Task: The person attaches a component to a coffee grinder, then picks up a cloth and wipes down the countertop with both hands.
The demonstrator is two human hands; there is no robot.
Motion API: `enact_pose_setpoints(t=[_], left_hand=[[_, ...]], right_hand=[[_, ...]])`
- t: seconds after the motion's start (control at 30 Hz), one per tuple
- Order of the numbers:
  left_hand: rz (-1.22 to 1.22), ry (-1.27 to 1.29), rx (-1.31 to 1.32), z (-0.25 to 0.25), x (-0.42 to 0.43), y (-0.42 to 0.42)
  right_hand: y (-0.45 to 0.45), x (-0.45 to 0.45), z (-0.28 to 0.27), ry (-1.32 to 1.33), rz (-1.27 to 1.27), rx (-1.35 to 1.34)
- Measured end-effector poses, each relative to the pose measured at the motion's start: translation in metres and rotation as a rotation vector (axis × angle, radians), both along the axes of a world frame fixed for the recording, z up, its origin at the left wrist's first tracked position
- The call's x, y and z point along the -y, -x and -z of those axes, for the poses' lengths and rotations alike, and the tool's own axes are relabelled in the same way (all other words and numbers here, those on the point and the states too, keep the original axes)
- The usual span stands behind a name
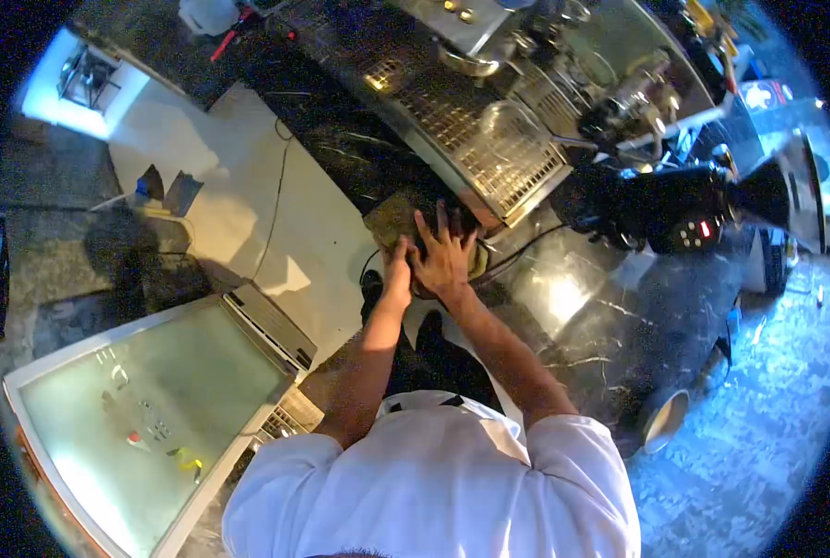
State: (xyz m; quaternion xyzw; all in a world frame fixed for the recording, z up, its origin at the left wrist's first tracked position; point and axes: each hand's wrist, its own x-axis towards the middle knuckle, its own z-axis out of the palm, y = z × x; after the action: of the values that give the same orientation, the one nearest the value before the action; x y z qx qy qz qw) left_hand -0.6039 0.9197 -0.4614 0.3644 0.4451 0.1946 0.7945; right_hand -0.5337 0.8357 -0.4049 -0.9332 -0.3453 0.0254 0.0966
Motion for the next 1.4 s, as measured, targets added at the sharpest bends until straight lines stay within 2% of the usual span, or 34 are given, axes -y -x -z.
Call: enact_pose_setpoints(t=[0.07,0.1,0.23,0.3,0.33,0.4,0.43,0.57,0.6,0.63,0.73,0.8,0.83,0.9,0.97,1.03,1.07,1.17,1.27,1.3,1.33,1.37,1.4], left_hand=[[-0.071,0.058,0.143,0.021,0.007,-0.009],[-0.107,0.085,0.215,0.032,0.014,-0.016],[-0.244,0.184,0.511,0.077,-0.002,-0.036],[-0.508,0.410,0.473,0.041,-0.037,-0.048],[-0.511,0.404,0.482,0.031,-0.056,-0.049],[-0.196,0.298,0.046,0.018,-0.094,-0.044],[-0.195,0.294,0.046,0.026,-0.114,-0.049],[-0.120,0.445,0.288,0.057,-0.149,-0.068],[-0.116,0.450,0.287,0.056,-0.167,-0.073],[-0.167,0.363,0.296,0.049,-0.192,-0.080],[-0.329,0.095,0.319,0.030,-0.281,-0.115],[-0.240,0.407,0.496,0.114,-0.335,-0.141],[-0.243,0.414,0.489,0.104,-0.370,-0.135],[0.089,0.274,0.648,0.075,-0.440,-0.121],[-0.353,0.044,0.351,0.035,-0.453,-0.165],[-0.292,0.017,0.337,0.059,-0.473,-0.170],[-0.232,-0.010,0.326,0.066,-0.474,-0.168],[-0.259,-0.111,0.272,0.050,-0.446,-0.161],[-0.350,0.290,0.588,0.095,-0.379,-0.138],[-0.378,0.427,0.693,0.096,-0.351,-0.131],[-0.226,0.488,1.086,0.060,-0.318,-0.128],[-0.230,0.479,1.096,0.052,-0.282,-0.117],[-0.241,0.347,1.087,0.062,-0.243,-0.106]], right_hand=[[-0.017,-0.014,0.003,-0.006,-0.213,0.132],[-0.022,-0.023,0.003,-0.008,-0.235,0.131],[-0.028,-0.061,0.002,-0.087,-0.155,0.069],[-0.024,-0.079,0.010,-0.144,-0.178,0.019],[-0.023,-0.090,0.014,-0.202,-0.186,-0.023],[-0.032,-0.127,0.023,-0.319,-0.200,-0.109],[-0.039,-0.149,0.020,-0.323,-0.199,-0.109],[-0.066,-0.204,-0.004,-0.081,-0.272,-0.139],[-0.073,-0.223,0.003,-0.107,-0.291,-0.071],[-0.081,-0.245,0.010,-0.133,-0.310,-0.005],[-0.105,-0.323,0.019,-0.150,-0.264,-0.055],[-0.118,-0.376,0.023,-0.186,-0.283,0.076],[-0.125,-0.402,0.022,-0.179,-0.282,0.068],[-0.141,-0.453,0.021,-0.218,-0.303,0.208],[-0.153,-0.487,0.030,-0.142,-0.286,0.232],[-0.159,-0.500,0.038,-0.198,-0.302,0.283],[-0.158,-0.498,0.041,-0.255,-0.317,0.337],[-0.146,-0.473,0.038,-0.279,-0.335,0.312],[-0.125,-0.430,0.029,-0.323,-0.367,0.229],[-0.116,-0.404,0.024,-0.341,-0.380,0.173],[-0.105,-0.378,0.019,-0.346,-0.388,0.179],[-0.094,-0.351,0.012,-0.247,-0.338,0.102],[-0.084,-0.325,0.005,-0.149,-0.289,0.027]])
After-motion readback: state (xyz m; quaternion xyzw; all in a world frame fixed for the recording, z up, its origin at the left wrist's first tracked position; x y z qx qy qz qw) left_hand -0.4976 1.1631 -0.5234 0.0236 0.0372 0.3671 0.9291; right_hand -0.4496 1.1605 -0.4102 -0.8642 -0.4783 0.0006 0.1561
